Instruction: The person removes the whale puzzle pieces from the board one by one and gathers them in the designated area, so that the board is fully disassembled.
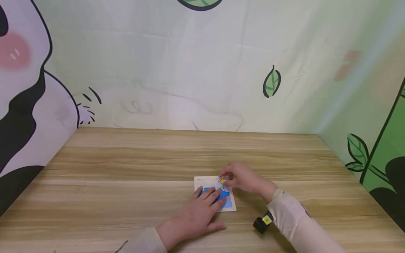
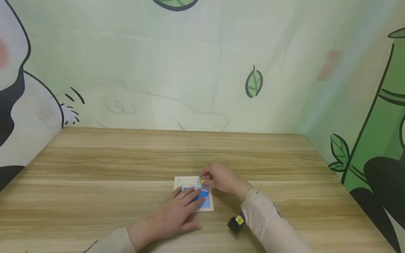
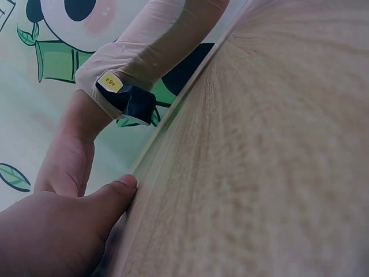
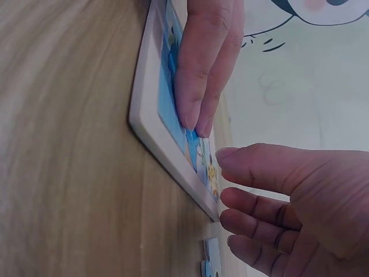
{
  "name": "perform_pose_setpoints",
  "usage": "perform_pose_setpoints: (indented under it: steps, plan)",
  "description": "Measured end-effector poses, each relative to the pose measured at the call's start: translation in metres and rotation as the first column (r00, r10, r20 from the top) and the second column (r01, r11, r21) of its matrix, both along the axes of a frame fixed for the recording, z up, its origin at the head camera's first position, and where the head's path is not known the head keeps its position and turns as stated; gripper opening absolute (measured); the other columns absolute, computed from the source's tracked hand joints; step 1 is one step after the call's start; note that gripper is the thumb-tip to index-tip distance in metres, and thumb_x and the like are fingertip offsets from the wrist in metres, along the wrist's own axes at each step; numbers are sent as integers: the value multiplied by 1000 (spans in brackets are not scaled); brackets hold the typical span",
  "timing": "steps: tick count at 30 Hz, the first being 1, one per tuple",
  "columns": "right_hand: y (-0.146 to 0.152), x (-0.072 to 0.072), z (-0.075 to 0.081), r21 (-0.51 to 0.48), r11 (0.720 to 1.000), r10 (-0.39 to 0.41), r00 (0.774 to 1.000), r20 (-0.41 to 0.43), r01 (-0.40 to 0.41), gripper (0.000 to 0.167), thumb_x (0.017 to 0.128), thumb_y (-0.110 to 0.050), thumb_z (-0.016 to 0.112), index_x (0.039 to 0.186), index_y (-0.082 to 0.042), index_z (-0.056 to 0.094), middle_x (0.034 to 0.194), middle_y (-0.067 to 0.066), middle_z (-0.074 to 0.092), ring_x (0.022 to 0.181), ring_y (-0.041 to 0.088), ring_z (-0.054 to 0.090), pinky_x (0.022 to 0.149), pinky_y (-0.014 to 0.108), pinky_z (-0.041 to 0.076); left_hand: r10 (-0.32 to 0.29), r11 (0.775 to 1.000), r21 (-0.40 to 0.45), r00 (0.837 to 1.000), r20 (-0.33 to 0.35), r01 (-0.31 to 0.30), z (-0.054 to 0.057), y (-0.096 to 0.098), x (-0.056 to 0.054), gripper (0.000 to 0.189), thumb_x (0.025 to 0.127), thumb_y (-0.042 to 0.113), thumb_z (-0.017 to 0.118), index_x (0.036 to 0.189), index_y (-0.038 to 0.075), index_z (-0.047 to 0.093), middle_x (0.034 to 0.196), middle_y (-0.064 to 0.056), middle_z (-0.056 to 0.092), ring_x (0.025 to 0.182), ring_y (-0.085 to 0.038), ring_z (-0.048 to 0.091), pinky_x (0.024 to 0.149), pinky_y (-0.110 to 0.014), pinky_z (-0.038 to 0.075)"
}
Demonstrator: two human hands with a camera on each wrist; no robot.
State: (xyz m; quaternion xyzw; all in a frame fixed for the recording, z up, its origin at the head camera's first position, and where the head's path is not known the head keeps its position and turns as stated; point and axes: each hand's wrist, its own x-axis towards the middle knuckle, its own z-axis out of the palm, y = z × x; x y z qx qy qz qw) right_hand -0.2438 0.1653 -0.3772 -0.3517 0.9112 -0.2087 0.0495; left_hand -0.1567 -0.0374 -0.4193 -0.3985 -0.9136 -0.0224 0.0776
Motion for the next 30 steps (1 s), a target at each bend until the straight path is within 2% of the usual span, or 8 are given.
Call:
perform_pose_setpoints:
  steps: [12,22,30]
  plan:
    - [-6,2,6,54,998,-19,1000,6,18,18,85,-13,72,101,-6,70,94,3,65,83,14,58,75,23,48,3,1000,11,1000,21,-3,1,-1,0,67,92,62,45,144,19,45,149,-6,45,139,-26,41,110,-53,35]
    - [-13,1,4,102,994,-19,999,-35,23,15,83,-12,73,98,-7,70,90,3,65,83,14,57,77,26,48,12,1000,8,998,54,-12,1,-1,0,68,92,62,45,145,19,43,151,-4,43,140,-25,39,111,-53,34]
    - [-15,0,4,91,995,-43,999,2,43,14,83,-8,72,96,-5,67,90,4,64,83,15,57,77,27,49,14,1000,-2,999,47,-14,1,0,0,68,93,63,44,146,20,42,151,-4,43,141,-25,39,111,-53,34]
